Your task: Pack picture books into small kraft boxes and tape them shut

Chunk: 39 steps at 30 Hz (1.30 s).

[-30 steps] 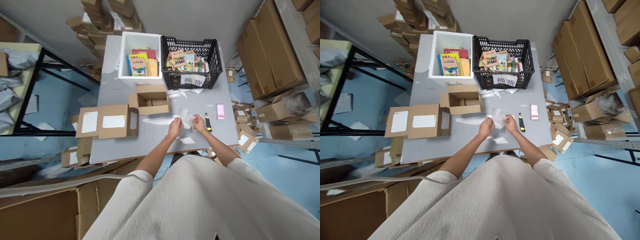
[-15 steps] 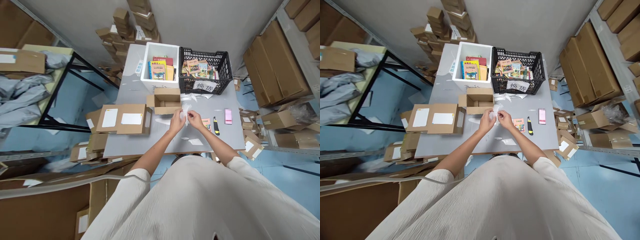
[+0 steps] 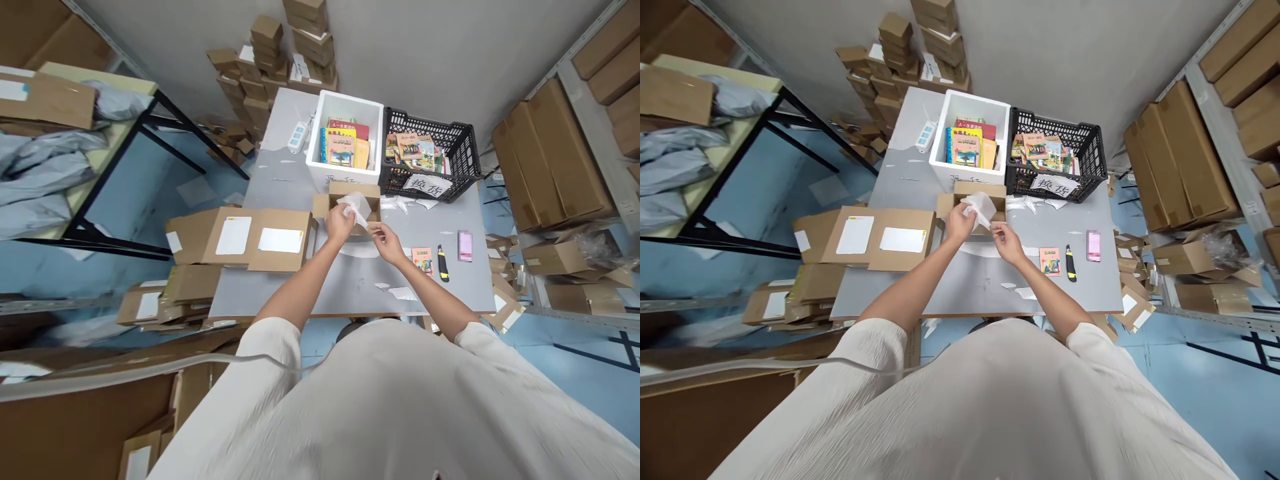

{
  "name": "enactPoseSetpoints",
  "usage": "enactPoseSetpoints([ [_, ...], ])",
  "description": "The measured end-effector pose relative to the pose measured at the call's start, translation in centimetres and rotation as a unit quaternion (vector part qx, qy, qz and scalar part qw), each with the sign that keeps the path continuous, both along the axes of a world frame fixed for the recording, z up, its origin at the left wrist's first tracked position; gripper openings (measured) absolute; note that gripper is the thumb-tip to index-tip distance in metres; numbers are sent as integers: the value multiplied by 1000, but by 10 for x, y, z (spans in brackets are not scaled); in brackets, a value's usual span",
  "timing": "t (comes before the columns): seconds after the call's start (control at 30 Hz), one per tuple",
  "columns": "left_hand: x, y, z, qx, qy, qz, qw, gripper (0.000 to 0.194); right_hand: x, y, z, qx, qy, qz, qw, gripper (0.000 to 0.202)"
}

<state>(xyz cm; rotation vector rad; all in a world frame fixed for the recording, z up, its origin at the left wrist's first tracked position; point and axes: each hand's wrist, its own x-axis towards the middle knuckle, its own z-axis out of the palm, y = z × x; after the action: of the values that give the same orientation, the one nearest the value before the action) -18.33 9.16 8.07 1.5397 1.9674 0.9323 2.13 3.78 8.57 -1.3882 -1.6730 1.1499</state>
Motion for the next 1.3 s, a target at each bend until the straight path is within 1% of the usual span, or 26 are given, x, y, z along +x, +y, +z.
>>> enactPoseSetpoints([
  [0.13,-7,21,-10,-23,-3,32,999,31,-1,1,-5,-8,-28,-4,1000,29],
  [0.2,-9,26,-11,-45,-4,26,999,34,-2,3,-8,-5,-29,-4,1000,29],
  [0.3,-10,31,-8,-88,34,-14,995,31,-2,4,-13,-2,-22,-9,1000,30],
  [0.4,-10,33,-2,-92,113,-42,988,26,2,4,-15,-9,-16,-21,1000,29],
  [0.47,-10,35,-1,-96,144,-53,983,24,6,5,-15,-14,-16,-26,999,29],
  [0.6,-10,37,-7,-133,129,-85,979,32,8,7,-16,-19,-18,-32,999,27],
  [0.73,-6,35,-15,-116,101,-137,979,43,6,10,-20,-23,-13,-37,999,26],
  [0.8,-3,32,-16,-101,111,-166,975,40,6,11,-23,-26,-10,-38,999,27],
  [0.9,2,25,-12,-68,145,-197,967,33,10,8,-27,-26,-9,-42,999,27],
  [1.0,10,16,-7,-38,158,-214,963,31,21,3,-32,-26,-12,-52,998,27],
  [1.1,25,6,-2,-17,147,-236,960,30,38,-5,-37,-32,-20,-67,997,29],
  [1.2,48,-7,0,1,130,-268,955,31,60,-16,-42,-45,-29,-88,995,29],
  [1.3,76,-23,-2,9,114,-297,948,32,87,-28,-49,-60,-36,-107,992,30],
])
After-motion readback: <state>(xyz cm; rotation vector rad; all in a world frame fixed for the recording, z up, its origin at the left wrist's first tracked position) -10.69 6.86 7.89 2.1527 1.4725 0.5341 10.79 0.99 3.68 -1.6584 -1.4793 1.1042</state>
